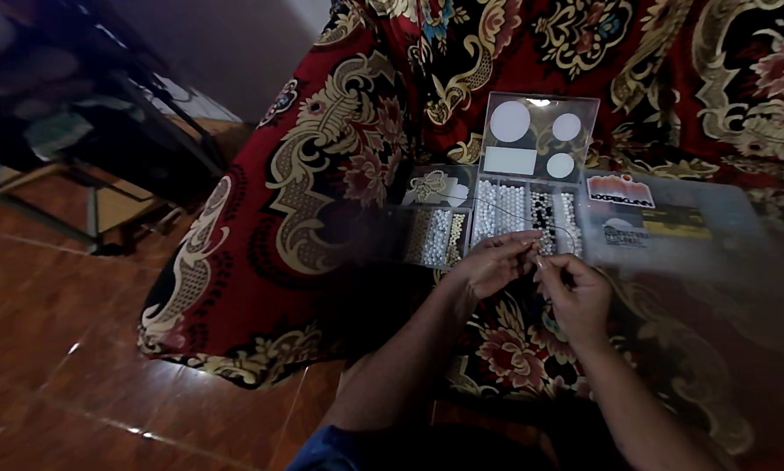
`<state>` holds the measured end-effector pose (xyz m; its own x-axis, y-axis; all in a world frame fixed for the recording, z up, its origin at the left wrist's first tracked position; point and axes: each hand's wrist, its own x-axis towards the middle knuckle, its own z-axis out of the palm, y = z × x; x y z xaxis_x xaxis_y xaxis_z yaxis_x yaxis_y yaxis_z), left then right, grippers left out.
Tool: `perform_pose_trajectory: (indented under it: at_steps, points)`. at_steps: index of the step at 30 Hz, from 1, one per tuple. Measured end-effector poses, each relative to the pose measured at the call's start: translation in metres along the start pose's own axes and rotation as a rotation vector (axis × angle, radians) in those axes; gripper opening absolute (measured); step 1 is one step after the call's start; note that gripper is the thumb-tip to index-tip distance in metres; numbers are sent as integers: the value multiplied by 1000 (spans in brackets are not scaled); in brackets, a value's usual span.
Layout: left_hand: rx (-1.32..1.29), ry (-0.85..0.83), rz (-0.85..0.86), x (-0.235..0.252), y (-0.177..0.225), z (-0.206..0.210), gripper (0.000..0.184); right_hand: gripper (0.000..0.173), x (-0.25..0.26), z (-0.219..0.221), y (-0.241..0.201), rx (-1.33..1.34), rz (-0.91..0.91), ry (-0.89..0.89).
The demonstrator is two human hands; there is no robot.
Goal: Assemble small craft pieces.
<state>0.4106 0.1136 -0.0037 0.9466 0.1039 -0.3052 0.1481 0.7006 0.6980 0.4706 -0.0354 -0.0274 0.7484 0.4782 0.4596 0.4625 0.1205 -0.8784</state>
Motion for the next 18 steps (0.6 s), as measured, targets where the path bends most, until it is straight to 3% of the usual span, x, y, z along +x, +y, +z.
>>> perform_pose_trajectory:
  at_steps: [6,18]
  points:
    - [34,21,-47,-1,1,0,19,11,0,-1,-1,3,-5,1]
    - [-55,-130,-99,2,-6,-7,24,11,0,-1,0,46,-1,-18]
